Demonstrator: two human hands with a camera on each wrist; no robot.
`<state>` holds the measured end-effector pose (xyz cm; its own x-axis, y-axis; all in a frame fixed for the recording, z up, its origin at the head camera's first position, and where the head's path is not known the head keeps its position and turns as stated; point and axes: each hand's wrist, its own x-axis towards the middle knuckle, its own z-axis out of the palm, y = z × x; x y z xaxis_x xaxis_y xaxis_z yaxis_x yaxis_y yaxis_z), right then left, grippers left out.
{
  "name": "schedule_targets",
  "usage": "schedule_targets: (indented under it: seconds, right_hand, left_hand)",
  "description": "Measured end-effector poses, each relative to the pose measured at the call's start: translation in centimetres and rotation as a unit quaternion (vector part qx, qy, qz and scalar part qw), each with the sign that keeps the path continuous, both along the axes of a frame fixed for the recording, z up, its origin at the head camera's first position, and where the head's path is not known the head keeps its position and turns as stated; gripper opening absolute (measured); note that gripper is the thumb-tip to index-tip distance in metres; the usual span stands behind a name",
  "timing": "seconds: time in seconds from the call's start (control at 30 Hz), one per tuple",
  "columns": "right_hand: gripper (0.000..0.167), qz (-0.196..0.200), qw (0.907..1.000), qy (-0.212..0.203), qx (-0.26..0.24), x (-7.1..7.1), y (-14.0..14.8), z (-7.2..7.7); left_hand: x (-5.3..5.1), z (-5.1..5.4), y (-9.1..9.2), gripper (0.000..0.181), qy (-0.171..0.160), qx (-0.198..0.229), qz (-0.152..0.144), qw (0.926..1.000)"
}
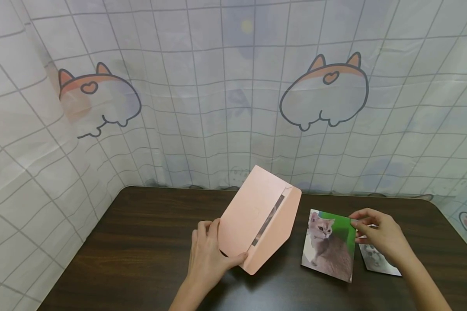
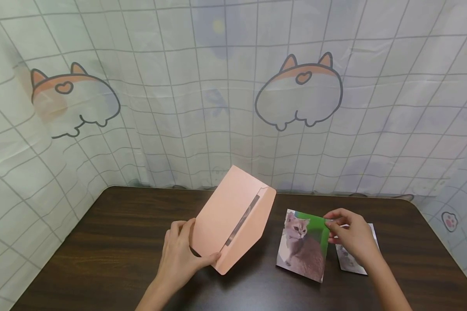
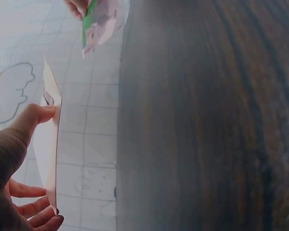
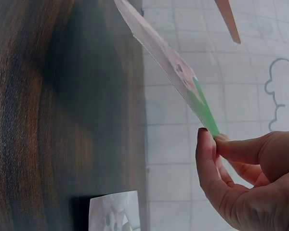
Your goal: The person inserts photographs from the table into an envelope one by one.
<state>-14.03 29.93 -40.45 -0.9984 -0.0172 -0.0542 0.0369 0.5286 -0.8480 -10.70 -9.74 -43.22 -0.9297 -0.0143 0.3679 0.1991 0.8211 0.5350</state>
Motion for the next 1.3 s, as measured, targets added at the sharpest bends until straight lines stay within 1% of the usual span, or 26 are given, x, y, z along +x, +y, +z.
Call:
schedule_targets:
  seconds: [0.17, 0.5, 0.8, 1.1, 1.3]
  right_hand:
    - [0.024, 0.002, 0.9999, 0.007, -0.007, 0.4, -0.2, 0.3]
    - [0.025, 0.013, 0.9993, 0.021, -0.027, 1.0, -0.7, 1.1]
    - [0.026, 0.018, 0.999, 0.023, -0.034, 1.2, -1.1, 1.9]
    - [0.026, 0.028, 0.9986, 0.022, -0.04, 1.3, -1.6, 2.5]
    - [0.026, 0.038, 0.9982, 0.019, -0.042, 1.3, -2.0, 3.0]
  left_hand:
    - [0.0, -0.1, 0.1, 0.096, -0.005, 0.003, 0.006, 1.0]
    - [0.0, -0.1, 0.1, 0.096, -0.009, -0.003, 0.015, 0.9998]
    - [-0.3, -0.3, 0.1, 0.096, 0.005, -0.015, 0.02, 0.9997]
    - [-0.6, -0.7, -0.2, 0.096, 0.009, -0.023, 0.021, 0.9995]
    - [-0.6, -0.6, -0.3, 0.096, 0.014, -0.032, 0.024, 0.9991]
